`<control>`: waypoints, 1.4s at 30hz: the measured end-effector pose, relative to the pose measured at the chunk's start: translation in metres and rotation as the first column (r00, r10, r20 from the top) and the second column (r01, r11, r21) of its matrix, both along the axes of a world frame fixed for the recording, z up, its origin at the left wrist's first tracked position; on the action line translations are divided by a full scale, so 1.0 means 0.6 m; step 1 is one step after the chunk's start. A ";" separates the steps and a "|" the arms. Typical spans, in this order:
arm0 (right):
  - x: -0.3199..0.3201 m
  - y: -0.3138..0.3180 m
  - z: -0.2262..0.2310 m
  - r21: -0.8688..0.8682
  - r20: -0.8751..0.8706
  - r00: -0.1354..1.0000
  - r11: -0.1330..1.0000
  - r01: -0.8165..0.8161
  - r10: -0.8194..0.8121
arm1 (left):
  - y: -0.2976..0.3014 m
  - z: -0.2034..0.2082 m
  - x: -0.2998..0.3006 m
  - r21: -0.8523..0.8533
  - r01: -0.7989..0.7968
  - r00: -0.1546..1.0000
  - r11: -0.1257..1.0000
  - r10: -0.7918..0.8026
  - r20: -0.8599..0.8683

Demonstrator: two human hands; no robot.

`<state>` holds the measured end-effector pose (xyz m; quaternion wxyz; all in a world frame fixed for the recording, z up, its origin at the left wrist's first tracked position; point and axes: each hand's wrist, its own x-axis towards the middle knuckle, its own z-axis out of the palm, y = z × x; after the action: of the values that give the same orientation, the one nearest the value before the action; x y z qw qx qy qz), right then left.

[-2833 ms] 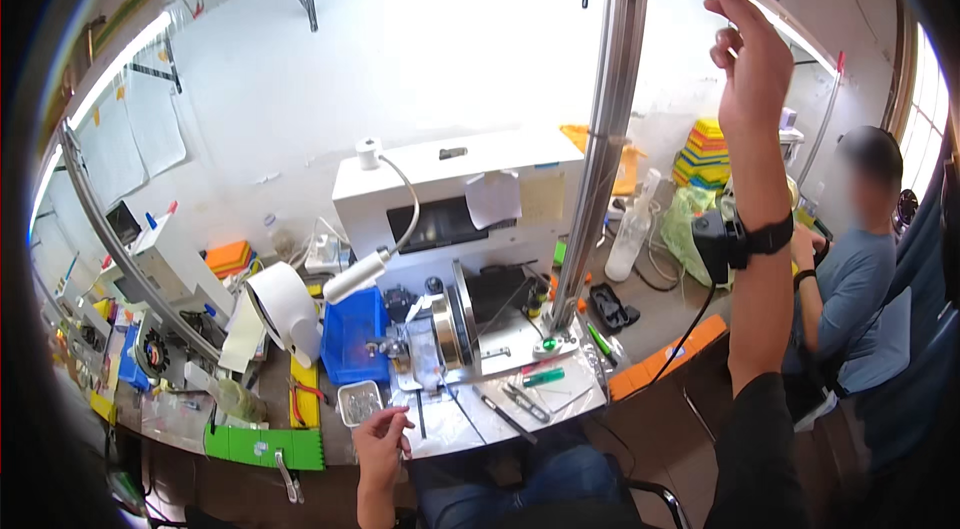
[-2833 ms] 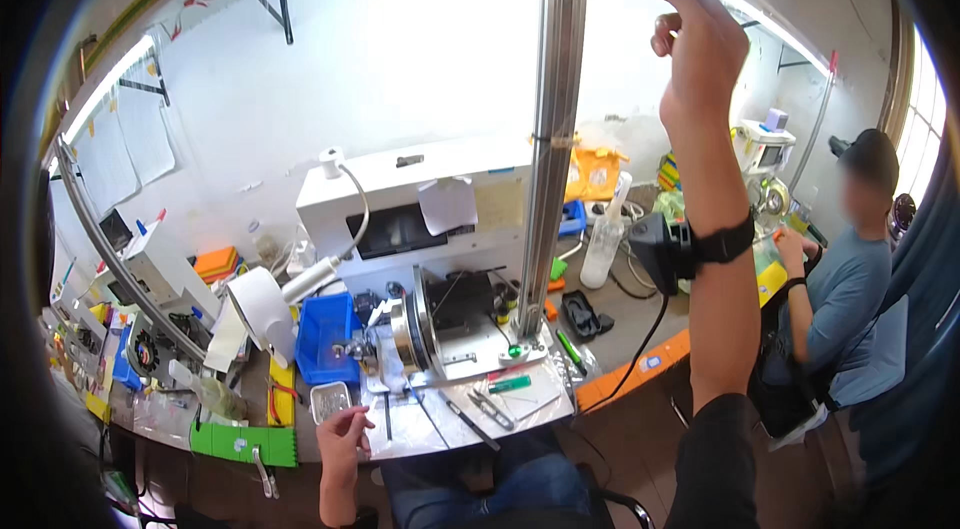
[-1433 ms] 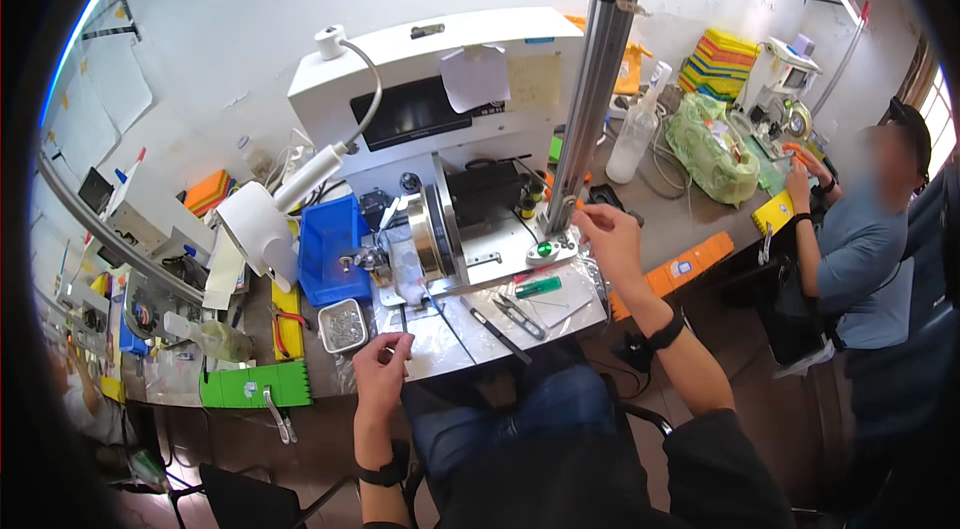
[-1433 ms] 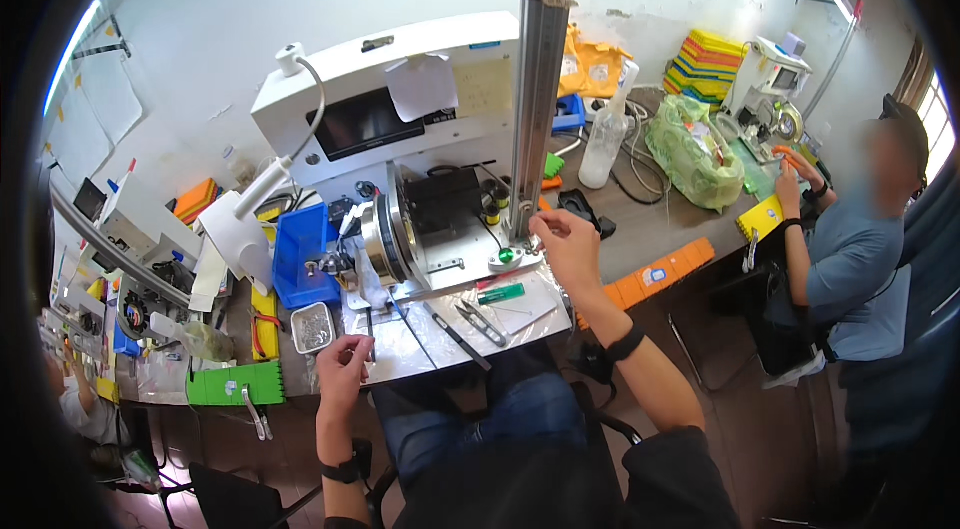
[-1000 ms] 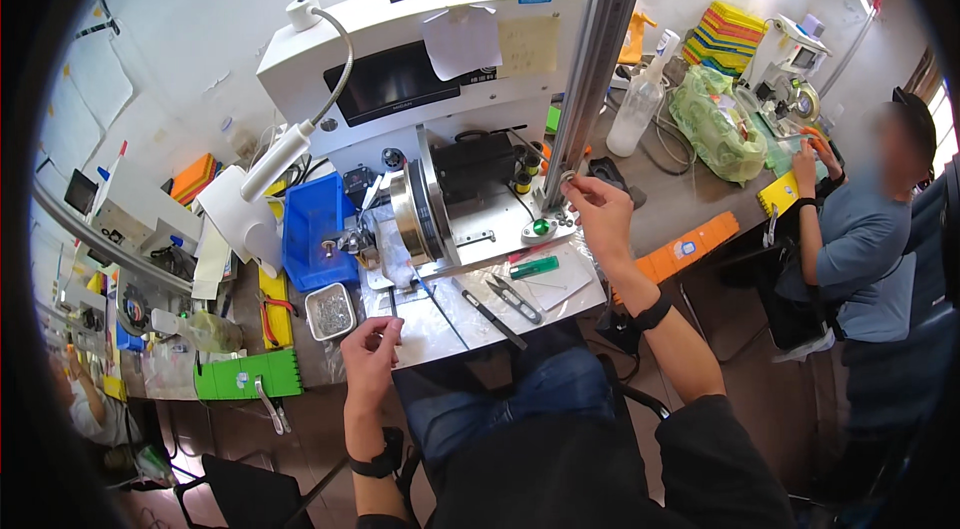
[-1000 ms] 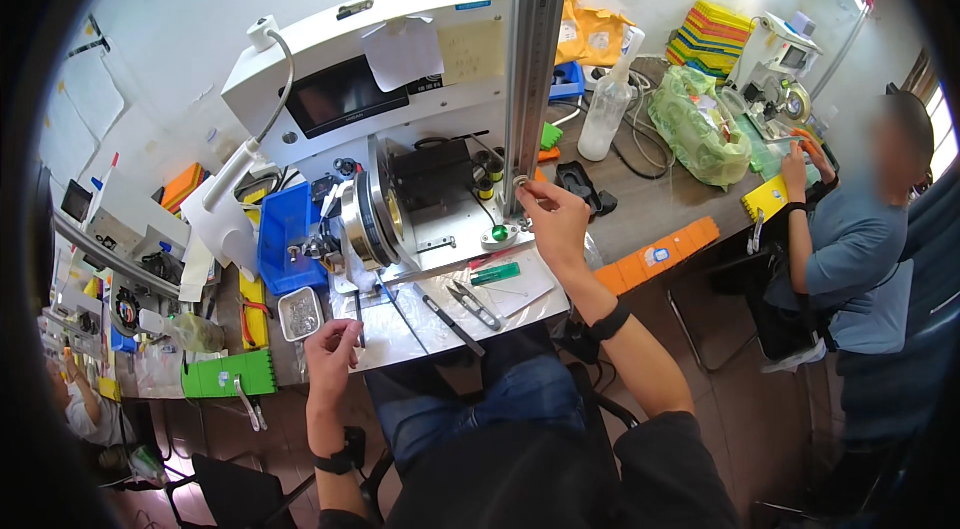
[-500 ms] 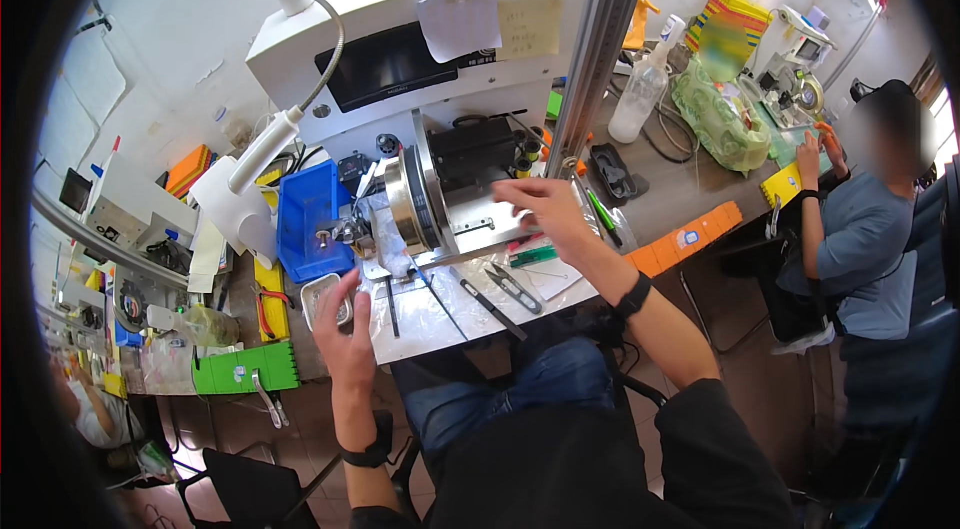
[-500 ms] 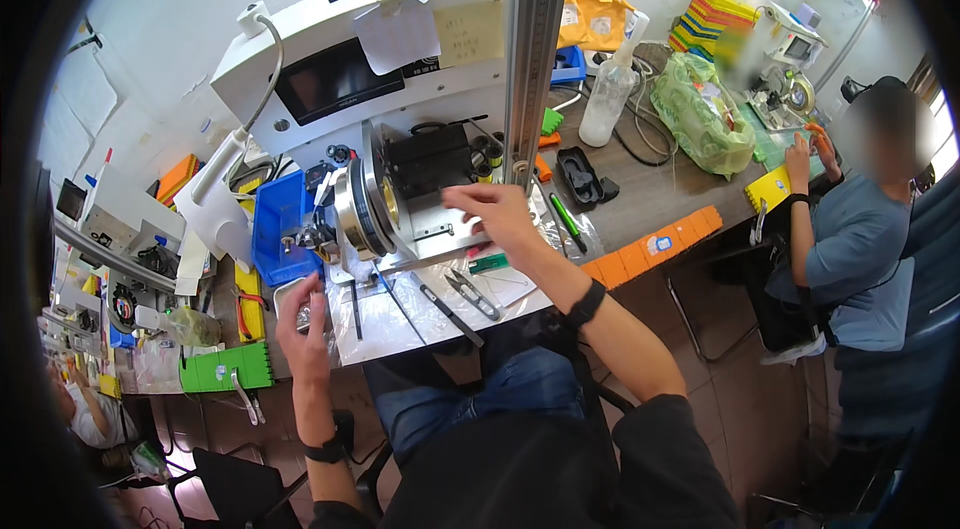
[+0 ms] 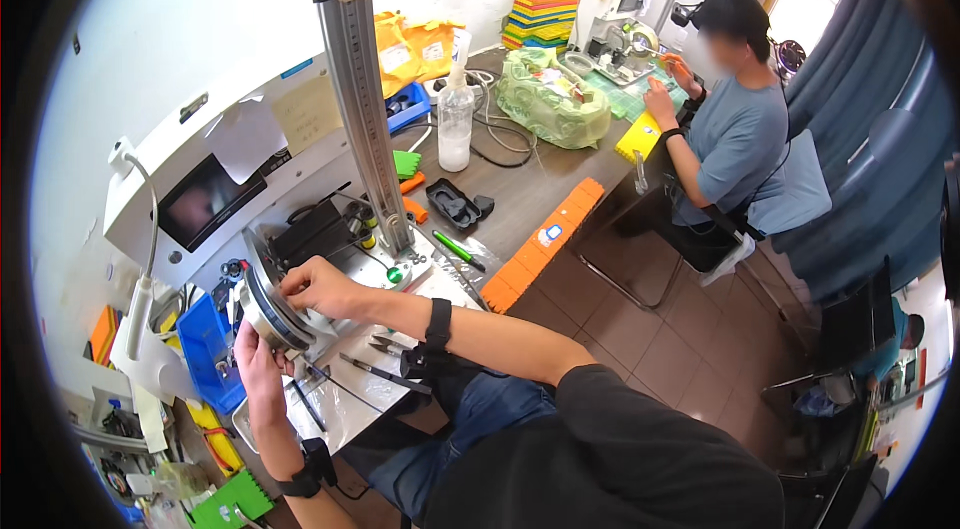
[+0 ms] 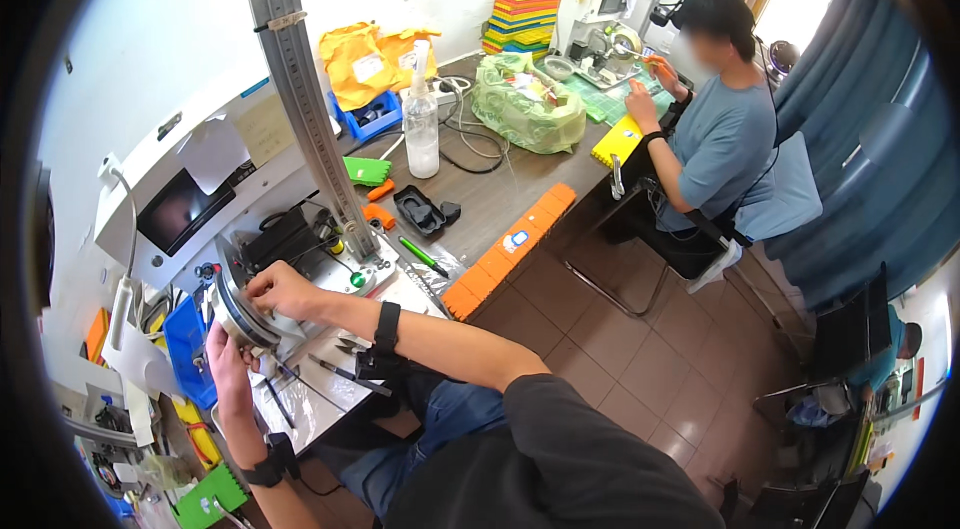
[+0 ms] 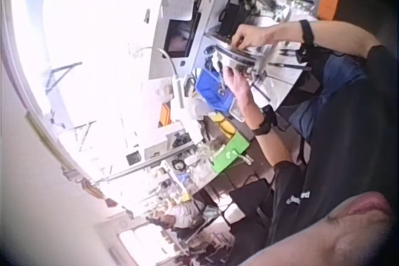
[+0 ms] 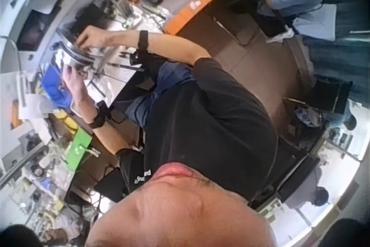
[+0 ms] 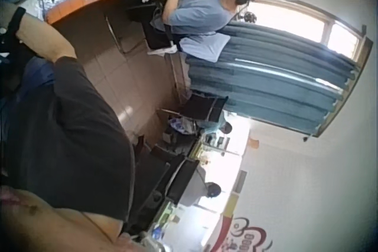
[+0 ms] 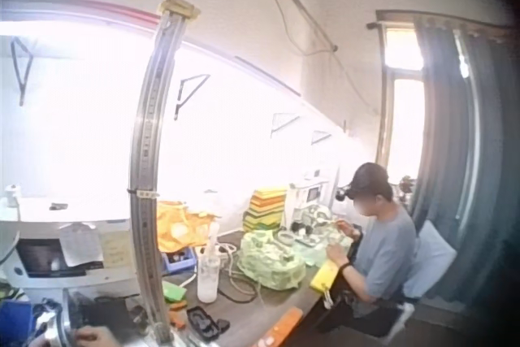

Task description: Assembling and gluing small components using a precision fixture and tweezers.

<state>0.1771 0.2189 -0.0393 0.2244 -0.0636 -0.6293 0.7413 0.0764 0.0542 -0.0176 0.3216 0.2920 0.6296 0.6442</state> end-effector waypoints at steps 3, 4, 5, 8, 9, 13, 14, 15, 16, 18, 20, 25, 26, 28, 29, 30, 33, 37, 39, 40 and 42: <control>0.003 -0.010 0.013 -0.041 -0.001 1.000 0.999 -0.020 0.020 | -0.017 0.013 0.007 -0.011 -0.085 0.787 0.996 0.060 -0.614; 0.010 -0.015 0.017 -0.086 0.018 1.000 0.996 -0.012 0.014 | -0.028 0.016 0.011 0.029 -0.169 0.328 0.985 0.084 -0.941; 0.018 -0.018 0.021 -0.140 0.074 0.997 0.990 0.006 0.005 | -0.040 0.018 0.013 0.026 -0.166 0.328 0.986 0.080 -0.941; 0.066 -0.019 0.028 -0.154 0.236 0.971 0.986 0.059 -0.022 | -0.093 0.023 0.010 0.147 -0.321 0.226 0.936 0.226 -0.948; 0.081 -0.018 0.030 -0.166 0.270 0.963 0.984 0.065 -0.018 | -0.113 0.025 0.002 0.169 -0.318 0.210 0.933 0.243 -0.947; 0.112 -0.019 0.030 -0.326 0.218 0.975 0.945 0.022 0.052 | -0.177 0.019 -0.024 0.200 -0.514 0.120 0.834 0.301 -0.946; 0.115 -0.019 0.029 -0.349 0.230 0.972 0.937 0.036 0.049 | -0.185 0.015 -0.029 0.187 -0.537 0.147 0.822 0.310 -0.939; 0.116 -0.019 0.029 -0.365 0.244 0.969 0.929 0.057 0.036 | -0.189 0.010 -0.034 0.195 -0.547 0.138 0.814 0.318 -0.938; 0.114 -0.019 0.029 -0.358 0.229 0.973 0.932 0.056 0.030 | -0.190 0.006 -0.039 0.206 -0.528 0.118 0.824 0.311 -0.943; 0.106 -0.023 0.029 -0.366 0.234 0.972 0.929 0.061 0.028 | -0.187 0.001 -0.044 0.215 -0.506 0.100 0.835 0.305 -0.947; 0.102 -0.027 0.030 -0.371 0.231 0.973 0.926 0.071 0.018 | -0.182 0.000 -0.046 0.231 -0.501 0.087 0.834 0.314 -0.945; 0.090 -0.038 0.033 -0.367 0.258 0.966 0.924 0.109 -0.012 | -0.171 0.005 -0.043 0.199 -0.495 0.214 0.846 0.341 -0.915; 0.093 -0.039 0.033 -0.344 0.254 0.967 0.933 0.107 -0.017 | -0.169 0.006 -0.048 0.197 -0.495 0.176 0.846 0.321 -0.931; 0.096 -0.041 0.034 -0.335 0.209 0.978 0.939 0.075 -0.004 | -0.168 0.006 -0.056 0.269 -0.448 0.082 0.852 0.339 -0.937; 0.096 -0.043 0.036 -0.341 0.244 0.970 0.936 0.094 -0.009 | -0.172 0.004 -0.054 0.238 -0.477 0.106 0.846 0.324 -0.940; 0.095 -0.048 0.037 -0.322 0.267 0.962 0.936 0.141 -0.053 | -0.172 0.004 -0.058 0.235 -0.475 0.138 0.848 0.335 -0.932; 0.089 -0.051 0.046 -0.347 0.337 0.938 0.915 0.206 -0.083 | -0.175 0.005 -0.063 0.253 -0.481 0.126 0.839 0.352 -0.928; 0.084 -0.053 0.051 -0.399 0.258 0.964 0.901 0.168 -0.066 | -0.172 0.007 -0.072 0.299 -0.487 0.097 0.821 0.391 -0.915; 0.081 -0.053 0.049 -0.392 0.255 0.965 0.907 0.156 -0.055 | -0.167 0.005 -0.077 0.283 -0.484 0.140 0.828 0.392 -0.909; 0.080 -0.052 0.047 -0.383 0.244 0.967 0.909 0.165 -0.072 | -0.165 0.004 -0.080 0.282 -0.485 0.145 0.828 0.394 -0.908; 0.077 -0.050 0.043 -0.374 0.248 0.966 0.913 0.162 -0.070 | -0.161 0.001 -0.085 0.278 -0.491 0.161 0.826 0.400 -0.902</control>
<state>0.2232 0.1889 -0.0134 0.1767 -0.2298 -0.4852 0.8249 0.0251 -0.0423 -0.0171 -0.2963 0.3975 0.7757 0.3905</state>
